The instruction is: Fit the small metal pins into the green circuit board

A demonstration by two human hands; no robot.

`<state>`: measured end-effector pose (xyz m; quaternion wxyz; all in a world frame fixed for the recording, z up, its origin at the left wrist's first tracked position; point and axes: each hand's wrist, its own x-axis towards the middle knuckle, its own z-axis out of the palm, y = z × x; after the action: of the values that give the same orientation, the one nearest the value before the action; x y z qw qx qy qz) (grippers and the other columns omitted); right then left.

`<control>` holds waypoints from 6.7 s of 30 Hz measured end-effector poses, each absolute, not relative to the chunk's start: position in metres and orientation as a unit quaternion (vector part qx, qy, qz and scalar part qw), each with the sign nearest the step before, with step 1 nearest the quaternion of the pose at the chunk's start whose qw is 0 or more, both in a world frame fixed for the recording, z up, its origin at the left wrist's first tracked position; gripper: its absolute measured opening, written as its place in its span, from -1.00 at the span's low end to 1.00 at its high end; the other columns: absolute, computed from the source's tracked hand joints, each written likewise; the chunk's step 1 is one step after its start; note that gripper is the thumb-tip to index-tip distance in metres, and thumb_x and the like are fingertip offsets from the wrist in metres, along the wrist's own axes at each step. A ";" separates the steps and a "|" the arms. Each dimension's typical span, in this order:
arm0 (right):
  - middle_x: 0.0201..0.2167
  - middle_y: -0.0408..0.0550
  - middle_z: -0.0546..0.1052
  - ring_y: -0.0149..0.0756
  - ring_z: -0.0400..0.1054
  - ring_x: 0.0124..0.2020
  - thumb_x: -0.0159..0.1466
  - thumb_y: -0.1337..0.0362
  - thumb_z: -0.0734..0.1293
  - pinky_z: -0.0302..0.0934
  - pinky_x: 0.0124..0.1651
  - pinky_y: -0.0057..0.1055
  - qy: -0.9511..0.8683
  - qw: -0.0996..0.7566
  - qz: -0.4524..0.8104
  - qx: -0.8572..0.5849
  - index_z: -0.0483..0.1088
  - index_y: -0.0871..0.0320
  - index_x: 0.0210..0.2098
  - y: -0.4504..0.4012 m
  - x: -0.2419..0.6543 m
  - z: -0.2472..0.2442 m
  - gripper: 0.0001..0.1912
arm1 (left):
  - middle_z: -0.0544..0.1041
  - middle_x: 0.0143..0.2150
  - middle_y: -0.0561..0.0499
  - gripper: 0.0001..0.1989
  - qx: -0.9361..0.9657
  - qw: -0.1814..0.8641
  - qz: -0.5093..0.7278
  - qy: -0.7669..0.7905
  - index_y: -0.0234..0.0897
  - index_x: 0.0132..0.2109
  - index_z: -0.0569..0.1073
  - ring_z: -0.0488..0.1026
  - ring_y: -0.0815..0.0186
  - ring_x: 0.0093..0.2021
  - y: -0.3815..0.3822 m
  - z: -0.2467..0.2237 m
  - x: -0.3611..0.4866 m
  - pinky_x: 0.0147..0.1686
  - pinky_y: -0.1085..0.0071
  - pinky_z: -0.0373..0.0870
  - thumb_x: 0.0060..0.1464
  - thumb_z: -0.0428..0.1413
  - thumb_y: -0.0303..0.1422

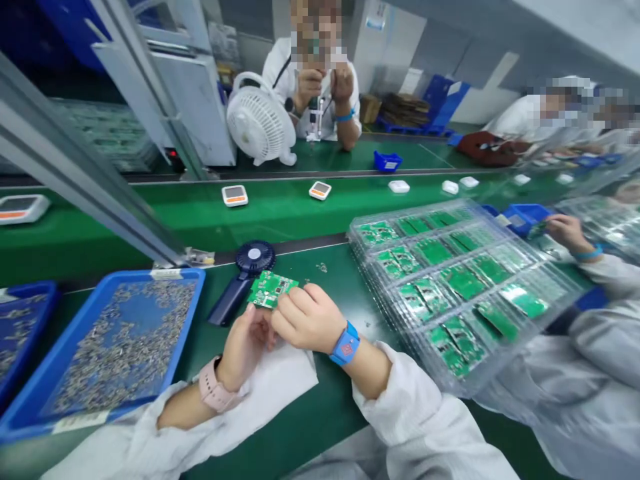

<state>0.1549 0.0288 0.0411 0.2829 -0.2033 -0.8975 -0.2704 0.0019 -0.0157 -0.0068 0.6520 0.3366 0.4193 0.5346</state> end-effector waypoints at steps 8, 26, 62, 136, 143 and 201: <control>-0.30 -0.12 0.56 -0.29 0.32 -0.24 0.26 0.41 0.31 0.17 -0.22 -0.28 -0.920 0.279 -0.196 -0.194 0.42 0.14 -0.40 0.031 0.162 0.037 -0.89 | 0.35 -0.70 0.04 -0.42 0.291 0.656 0.531 0.451 -0.33 -0.59 0.42 0.26 0.42 -0.66 -0.017 -0.007 0.003 -0.63 0.48 0.15 0.08 0.03 0.10; -0.22 -0.07 0.52 -0.29 0.31 -0.17 0.30 0.37 0.30 0.22 -0.07 -0.30 -0.905 0.111 0.302 -0.277 0.47 0.11 -0.11 0.040 0.195 0.064 -0.82 | 0.15 -0.70 0.12 -0.57 0.719 0.490 0.335 0.361 -0.26 -0.66 0.08 0.11 0.46 -0.64 -0.019 0.000 0.004 -0.58 0.44 0.01 0.15 -0.03 -0.43; -0.46 -0.15 0.47 -0.38 0.32 -0.42 0.19 0.32 0.33 0.22 -0.31 -0.42 -0.672 0.341 0.305 -0.583 0.44 0.16 -0.34 0.050 0.219 0.071 -0.94 | 0.04 0.44 -0.18 -0.18 0.933 0.124 0.125 0.314 -0.19 0.40 0.01 -0.04 -0.05 0.41 -0.024 -0.009 0.009 0.32 -0.05 -0.18 0.14 -0.10 0.16; -0.27 -0.09 0.51 -0.35 0.42 -0.19 0.24 0.52 0.28 0.32 -0.13 -0.36 -0.865 0.281 0.222 -0.352 0.40 0.11 -0.24 0.050 0.194 0.050 -0.80 | 0.51 -0.49 0.02 -0.69 0.321 0.617 0.491 0.525 -0.29 -0.45 0.52 0.39 0.39 -0.45 -0.019 0.000 0.006 -0.41 0.47 0.34 0.17 0.11 -0.19; -0.34 -0.17 0.48 -0.41 0.37 -0.28 0.19 0.57 0.29 0.31 -0.19 -0.41 -0.862 0.269 0.267 -0.338 0.29 0.09 -0.28 0.041 0.187 0.048 -0.75 | 0.52 -0.51 0.05 -0.70 0.369 0.600 0.467 0.535 -0.28 -0.47 0.50 0.41 0.41 -0.46 -0.019 0.004 0.007 -0.41 0.50 0.36 0.18 0.09 -0.25; -0.33 -0.05 0.43 -0.25 0.31 -0.25 0.30 0.40 0.26 0.27 -0.17 -0.24 -0.900 0.205 0.219 -0.316 0.38 0.10 -0.25 0.045 0.183 0.039 -0.91 | 0.54 -0.51 0.01 -0.68 0.301 0.626 0.470 0.544 -0.30 -0.49 0.50 0.41 0.38 -0.49 -0.017 0.004 0.010 -0.45 0.45 0.36 0.13 0.11 -0.21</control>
<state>0.1831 0.0448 0.0389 0.2047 -0.3157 -0.9002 0.2192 0.0097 -0.0169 0.0037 0.6262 0.3013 0.5443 0.4700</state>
